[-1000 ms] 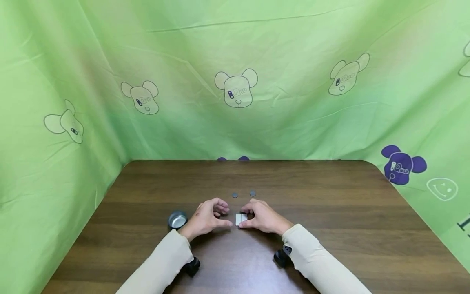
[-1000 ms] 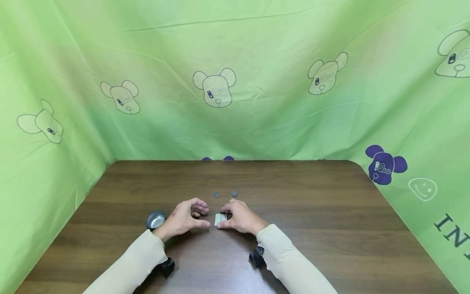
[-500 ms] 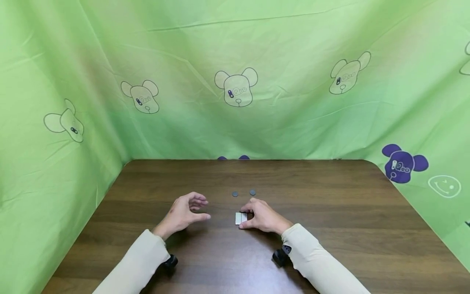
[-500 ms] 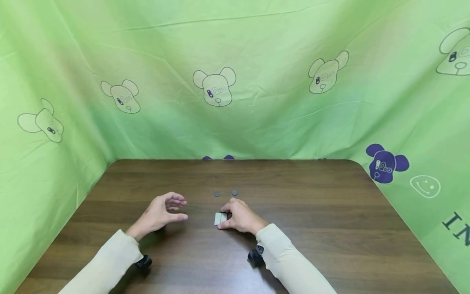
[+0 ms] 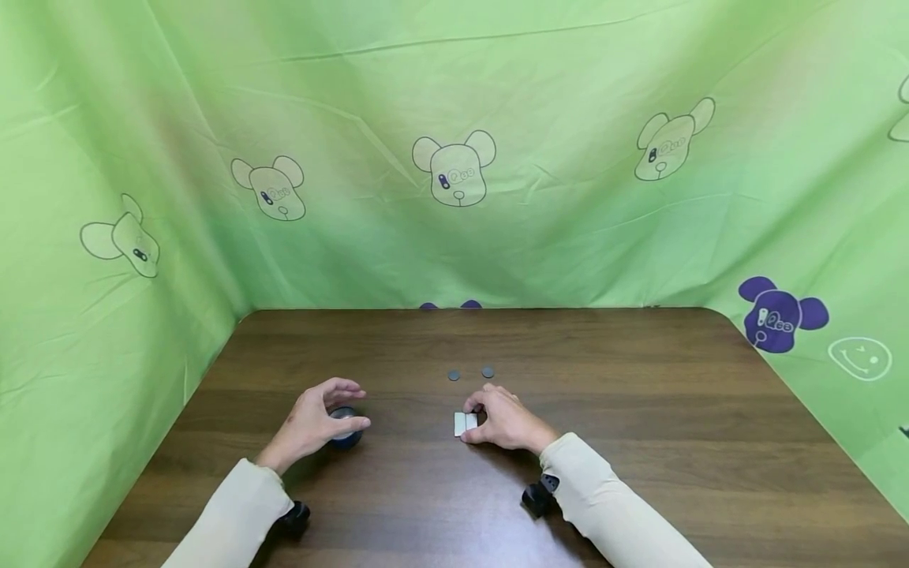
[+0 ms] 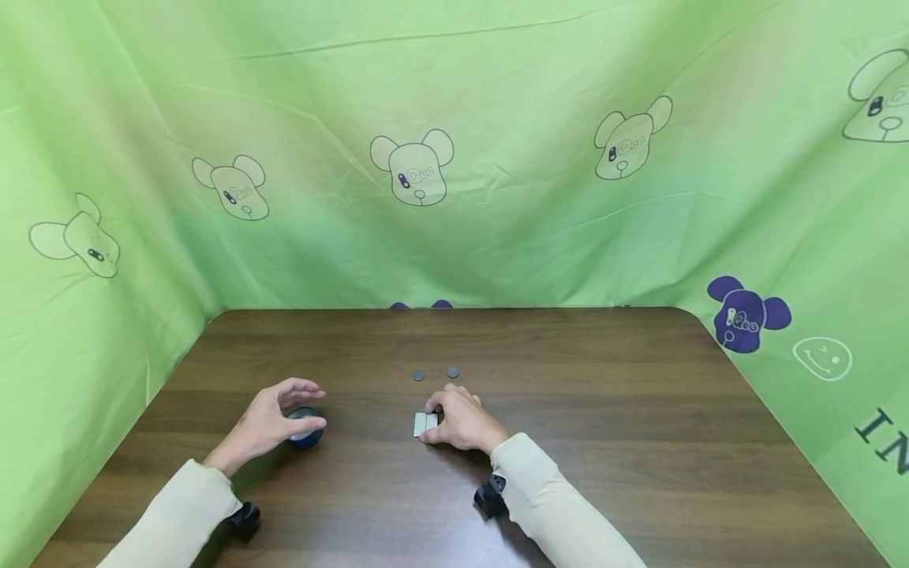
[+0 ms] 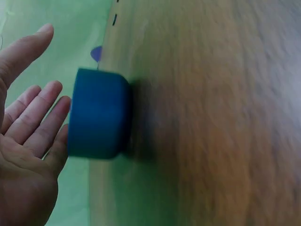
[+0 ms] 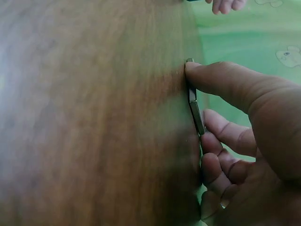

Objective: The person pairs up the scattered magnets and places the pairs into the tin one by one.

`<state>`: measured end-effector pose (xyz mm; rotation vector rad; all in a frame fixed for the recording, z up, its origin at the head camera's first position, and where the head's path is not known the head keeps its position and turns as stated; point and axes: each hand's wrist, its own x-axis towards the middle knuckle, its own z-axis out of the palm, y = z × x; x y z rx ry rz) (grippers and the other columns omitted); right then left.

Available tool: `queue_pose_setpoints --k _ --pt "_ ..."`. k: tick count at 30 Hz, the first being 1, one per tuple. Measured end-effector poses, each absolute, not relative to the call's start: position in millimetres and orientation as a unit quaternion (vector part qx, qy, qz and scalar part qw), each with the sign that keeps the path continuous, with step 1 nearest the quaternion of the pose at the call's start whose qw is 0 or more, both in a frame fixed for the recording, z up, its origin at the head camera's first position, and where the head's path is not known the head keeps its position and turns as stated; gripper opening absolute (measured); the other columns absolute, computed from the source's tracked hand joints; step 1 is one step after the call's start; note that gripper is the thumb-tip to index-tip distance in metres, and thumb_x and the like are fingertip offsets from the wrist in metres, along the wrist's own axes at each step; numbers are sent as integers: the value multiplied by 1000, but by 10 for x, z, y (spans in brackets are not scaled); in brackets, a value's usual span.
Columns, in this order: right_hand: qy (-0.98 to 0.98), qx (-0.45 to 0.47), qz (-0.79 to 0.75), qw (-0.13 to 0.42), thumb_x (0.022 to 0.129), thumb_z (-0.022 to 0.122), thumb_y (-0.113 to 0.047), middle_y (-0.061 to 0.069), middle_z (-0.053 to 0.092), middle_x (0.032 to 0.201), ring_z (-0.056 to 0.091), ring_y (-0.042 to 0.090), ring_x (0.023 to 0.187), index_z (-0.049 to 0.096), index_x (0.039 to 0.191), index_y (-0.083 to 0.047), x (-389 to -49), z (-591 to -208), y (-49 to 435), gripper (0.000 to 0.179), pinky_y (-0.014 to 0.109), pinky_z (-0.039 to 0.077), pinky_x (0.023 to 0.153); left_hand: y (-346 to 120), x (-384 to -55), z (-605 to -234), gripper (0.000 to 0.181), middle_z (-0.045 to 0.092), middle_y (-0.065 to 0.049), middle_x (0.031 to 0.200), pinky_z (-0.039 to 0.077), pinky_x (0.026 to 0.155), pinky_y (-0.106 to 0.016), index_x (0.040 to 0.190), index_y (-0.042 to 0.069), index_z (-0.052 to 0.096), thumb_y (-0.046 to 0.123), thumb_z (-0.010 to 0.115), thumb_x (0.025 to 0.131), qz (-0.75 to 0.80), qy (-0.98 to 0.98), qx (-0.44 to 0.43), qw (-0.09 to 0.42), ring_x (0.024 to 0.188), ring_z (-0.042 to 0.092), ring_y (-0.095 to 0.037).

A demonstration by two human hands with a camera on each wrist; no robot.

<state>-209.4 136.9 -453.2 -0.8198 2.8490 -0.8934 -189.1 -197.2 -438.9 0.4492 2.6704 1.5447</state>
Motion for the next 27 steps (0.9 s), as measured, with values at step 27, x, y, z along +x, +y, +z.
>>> queue_pose_setpoints --k 27 --pt "928 -223 -291 71 66 86 -18 -6 58 84 54 13 81 63 88 -14 -2101 -4464 1296 31 36 37 76 -2203 -1808 -4638 60 67 -14 120 48 96 -25 123 -4 60 11 90 73 520 841 147 23 116 61 -34"
